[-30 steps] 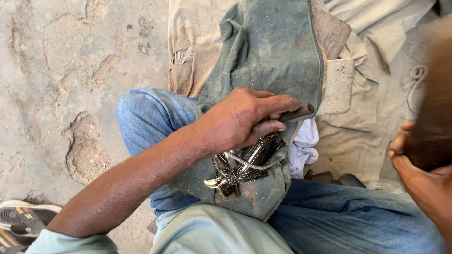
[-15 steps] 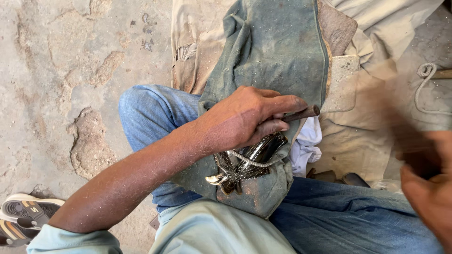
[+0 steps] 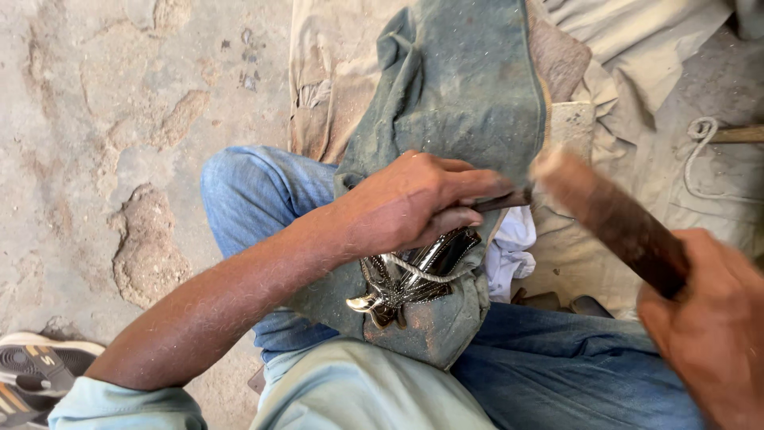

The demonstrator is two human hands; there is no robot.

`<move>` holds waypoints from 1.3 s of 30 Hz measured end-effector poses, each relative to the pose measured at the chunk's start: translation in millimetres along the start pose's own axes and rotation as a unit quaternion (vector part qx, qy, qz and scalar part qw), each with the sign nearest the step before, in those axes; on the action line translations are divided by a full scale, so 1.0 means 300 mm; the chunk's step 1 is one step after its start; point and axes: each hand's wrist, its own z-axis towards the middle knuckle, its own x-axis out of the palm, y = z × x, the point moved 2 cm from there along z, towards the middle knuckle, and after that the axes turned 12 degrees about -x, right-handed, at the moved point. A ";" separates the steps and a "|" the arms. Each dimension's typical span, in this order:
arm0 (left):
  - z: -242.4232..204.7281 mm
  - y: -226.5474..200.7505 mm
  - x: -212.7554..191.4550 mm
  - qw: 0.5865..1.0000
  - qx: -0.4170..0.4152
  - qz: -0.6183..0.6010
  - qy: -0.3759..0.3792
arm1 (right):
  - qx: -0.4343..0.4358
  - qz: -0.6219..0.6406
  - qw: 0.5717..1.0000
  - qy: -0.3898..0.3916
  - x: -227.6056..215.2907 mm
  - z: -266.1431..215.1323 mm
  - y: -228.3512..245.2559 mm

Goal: The person sits on the floor and uses a hammer and chisel to shape a metal object resting on a cloth-covered block. The person repeatedly strikes the chisel to emboss or refine the metal surface.

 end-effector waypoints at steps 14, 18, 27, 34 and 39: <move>-0.555 0.195 -0.147 0.849 -0.278 0.420 -0.157 | 0.118 0.481 0.859 -0.134 0.163 -0.054 -0.280; -0.434 0.145 -0.118 0.912 -0.294 -0.015 -0.286 | 0.121 0.491 0.850 -0.144 0.186 -0.079 -0.320; -0.080 0.019 -0.094 0.977 -0.197 -0.076 -0.038 | 0.123 0.483 0.855 -0.144 0.201 -0.094 -0.336; 0.011 0.062 -0.112 0.981 -0.178 -0.075 0.015 | 0.126 0.479 0.858 -0.133 0.212 -0.092 -0.286; 0.021 0.093 -0.110 0.969 -0.218 -0.106 0.043 | 0.161 0.451 0.871 -0.108 0.214 -0.079 -0.285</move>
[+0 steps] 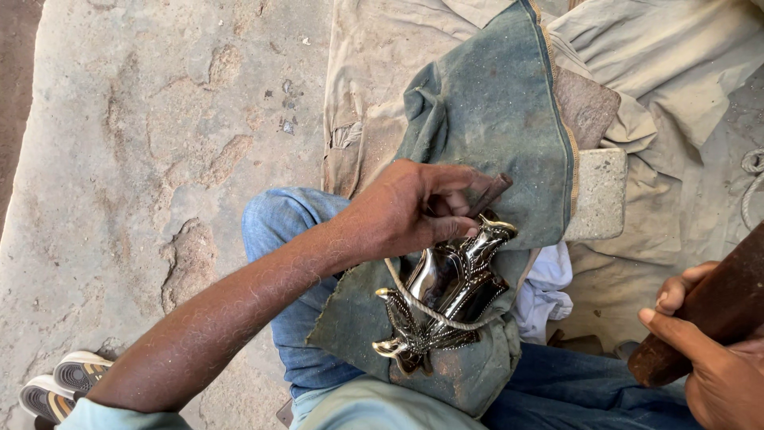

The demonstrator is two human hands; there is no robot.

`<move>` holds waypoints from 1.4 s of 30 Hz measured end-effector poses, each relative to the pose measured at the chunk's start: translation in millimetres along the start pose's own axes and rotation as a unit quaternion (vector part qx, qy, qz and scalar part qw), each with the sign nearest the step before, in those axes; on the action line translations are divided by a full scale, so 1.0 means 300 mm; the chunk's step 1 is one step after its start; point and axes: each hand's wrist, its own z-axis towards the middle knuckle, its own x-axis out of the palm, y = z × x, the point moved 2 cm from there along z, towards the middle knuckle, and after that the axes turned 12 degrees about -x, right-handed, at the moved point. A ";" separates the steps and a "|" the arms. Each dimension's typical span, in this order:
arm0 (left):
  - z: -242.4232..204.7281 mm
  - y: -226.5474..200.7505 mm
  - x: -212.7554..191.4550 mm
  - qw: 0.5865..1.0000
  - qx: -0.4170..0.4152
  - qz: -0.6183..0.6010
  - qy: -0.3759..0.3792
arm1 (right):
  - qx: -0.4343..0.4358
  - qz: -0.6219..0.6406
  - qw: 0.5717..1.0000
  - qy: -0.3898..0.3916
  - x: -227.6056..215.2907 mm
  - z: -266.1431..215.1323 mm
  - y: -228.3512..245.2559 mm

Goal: The person sits on the floor and uses a hammer and chisel to shape a metal object resting on a cloth-covered block. The person repeatedly strikes the chisel to emboss or refine the metal surface.

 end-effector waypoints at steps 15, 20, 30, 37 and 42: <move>0.001 -0.017 -0.017 0.996 -0.074 -0.034 0.042 | 0.030 -0.050 0.998 -0.001 0.042 0.031 -0.005; -0.004 -0.046 -0.029 0.993 -0.111 -0.025 0.025 | 0.012 -0.038 0.999 0.003 0.050 0.049 0.010; 0.014 -0.036 0.016 0.997 0.020 0.075 0.011 | -0.079 -0.060 0.995 -0.007 0.035 0.048 0.088; 0.043 -0.016 0.023 0.988 0.096 0.098 0.064 | -0.051 -0.148 0.988 0.002 -0.022 0.025 0.085; 0.047 0.007 -0.003 0.993 0.086 0.025 0.075 | -0.049 -0.190 0.980 0.018 -0.005 0.030 0.116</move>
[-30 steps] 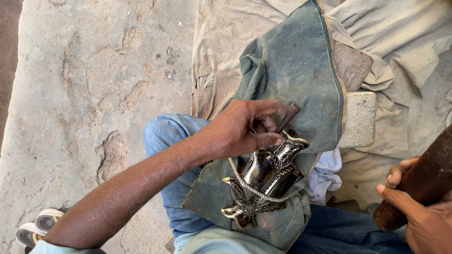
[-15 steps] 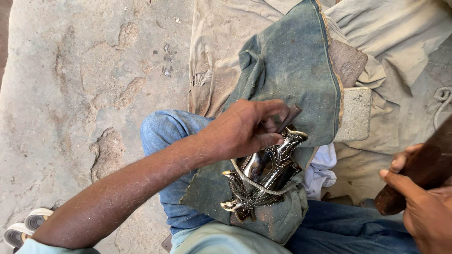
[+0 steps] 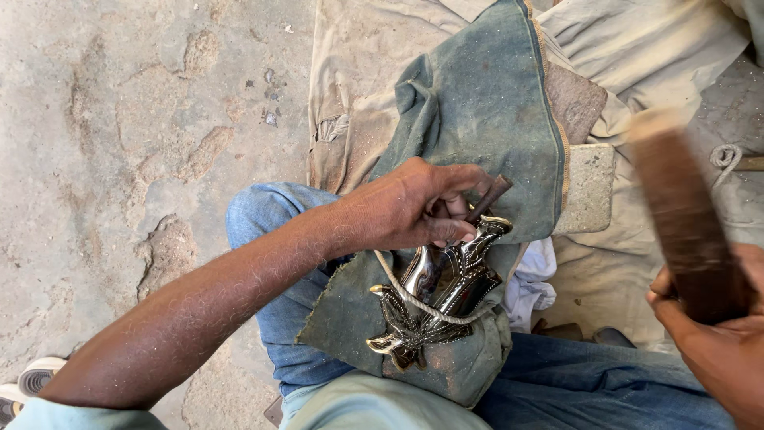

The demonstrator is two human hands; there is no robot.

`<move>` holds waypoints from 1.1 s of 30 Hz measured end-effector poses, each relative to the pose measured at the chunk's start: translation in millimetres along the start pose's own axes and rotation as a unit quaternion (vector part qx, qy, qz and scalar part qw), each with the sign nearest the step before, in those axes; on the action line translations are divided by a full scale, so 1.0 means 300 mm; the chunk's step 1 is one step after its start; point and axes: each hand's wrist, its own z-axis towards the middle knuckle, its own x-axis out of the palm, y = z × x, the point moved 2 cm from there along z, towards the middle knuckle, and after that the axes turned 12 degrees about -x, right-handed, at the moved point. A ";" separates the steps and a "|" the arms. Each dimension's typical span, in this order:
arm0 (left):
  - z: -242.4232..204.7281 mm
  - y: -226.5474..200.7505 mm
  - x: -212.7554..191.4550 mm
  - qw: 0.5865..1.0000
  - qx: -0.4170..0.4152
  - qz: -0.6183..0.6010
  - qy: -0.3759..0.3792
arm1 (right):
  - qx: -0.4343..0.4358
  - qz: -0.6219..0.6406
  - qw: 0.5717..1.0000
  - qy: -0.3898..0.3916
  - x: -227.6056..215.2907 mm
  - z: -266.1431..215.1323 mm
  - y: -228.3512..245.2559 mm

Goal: The person sits on the floor and uses a hammer and chisel to shape a metal object resting on a cloth-covered block. The person repeatedly strikes the chisel to emboss or refine the metal surface.

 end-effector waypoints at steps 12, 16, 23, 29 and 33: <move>-0.019 0.030 0.009 0.998 0.053 -0.031 0.019 | -0.050 -0.018 0.998 0.040 -0.009 0.060 0.025; -0.015 0.007 0.009 0.998 0.058 0.019 0.022 | -0.037 -0.098 0.993 0.057 -0.029 0.058 0.001; -0.006 -0.024 0.024 0.997 -0.017 0.072 0.003 | -0.039 -0.301 0.941 0.149 -0.067 0.100 -0.064; 0.002 -0.015 0.018 0.998 -0.001 0.058 -0.011 | -0.053 -0.116 0.989 0.079 -0.082 0.101 -0.100; 0.002 -0.038 0.016 0.997 -0.008 0.082 -0.004 | -0.038 -0.264 0.954 0.139 -0.076 0.066 -0.126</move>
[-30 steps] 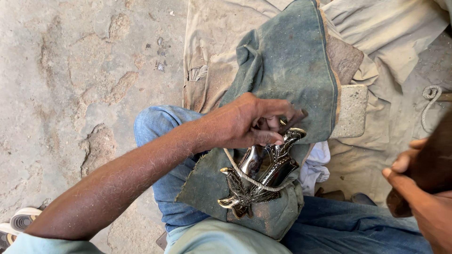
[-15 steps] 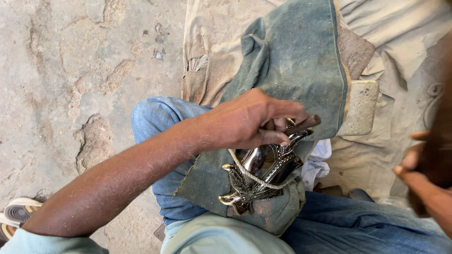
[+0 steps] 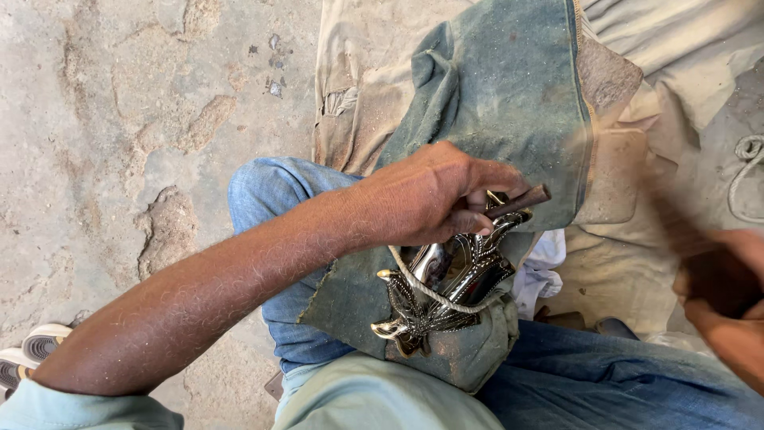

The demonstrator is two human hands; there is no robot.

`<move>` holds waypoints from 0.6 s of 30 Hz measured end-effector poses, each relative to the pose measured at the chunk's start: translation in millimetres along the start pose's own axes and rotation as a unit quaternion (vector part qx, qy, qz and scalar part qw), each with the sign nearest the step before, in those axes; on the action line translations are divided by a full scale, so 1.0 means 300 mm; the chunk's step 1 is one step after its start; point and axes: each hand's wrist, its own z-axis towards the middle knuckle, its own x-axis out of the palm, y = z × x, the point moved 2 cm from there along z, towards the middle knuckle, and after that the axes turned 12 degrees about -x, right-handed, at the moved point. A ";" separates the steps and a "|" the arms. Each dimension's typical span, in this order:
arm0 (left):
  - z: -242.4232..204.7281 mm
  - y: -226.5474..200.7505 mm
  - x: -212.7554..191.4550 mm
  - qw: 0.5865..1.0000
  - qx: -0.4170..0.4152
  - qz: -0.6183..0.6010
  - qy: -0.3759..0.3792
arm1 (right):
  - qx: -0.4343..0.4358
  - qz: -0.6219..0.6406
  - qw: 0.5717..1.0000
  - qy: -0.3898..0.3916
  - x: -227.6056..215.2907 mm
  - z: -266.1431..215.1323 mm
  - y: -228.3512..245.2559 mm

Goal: The person sits on the floor and uses a hammer and chisel to shape a metal object resting on a cloth-covered block. The person repeatedly strikes the chisel to emboss or refine the metal surface.

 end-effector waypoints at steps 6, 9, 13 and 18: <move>-0.018 -0.026 0.010 0.996 -0.043 0.031 -0.074 | 0.023 -0.071 0.997 0.030 -0.006 0.053 -0.094; -0.014 -0.028 0.006 0.994 -0.037 0.033 -0.101 | 0.026 -0.090 0.995 0.041 -0.021 0.087 -0.122; -0.026 -0.021 0.014 0.995 -0.021 0.030 -0.096 | 0.035 -0.119 0.989 0.079 0.038 0.067 -0.094; -0.052 -0.067 0.017 0.995 0.030 -0.009 -0.090 | 0.105 -0.158 0.958 0.213 0.070 -0.061 -0.070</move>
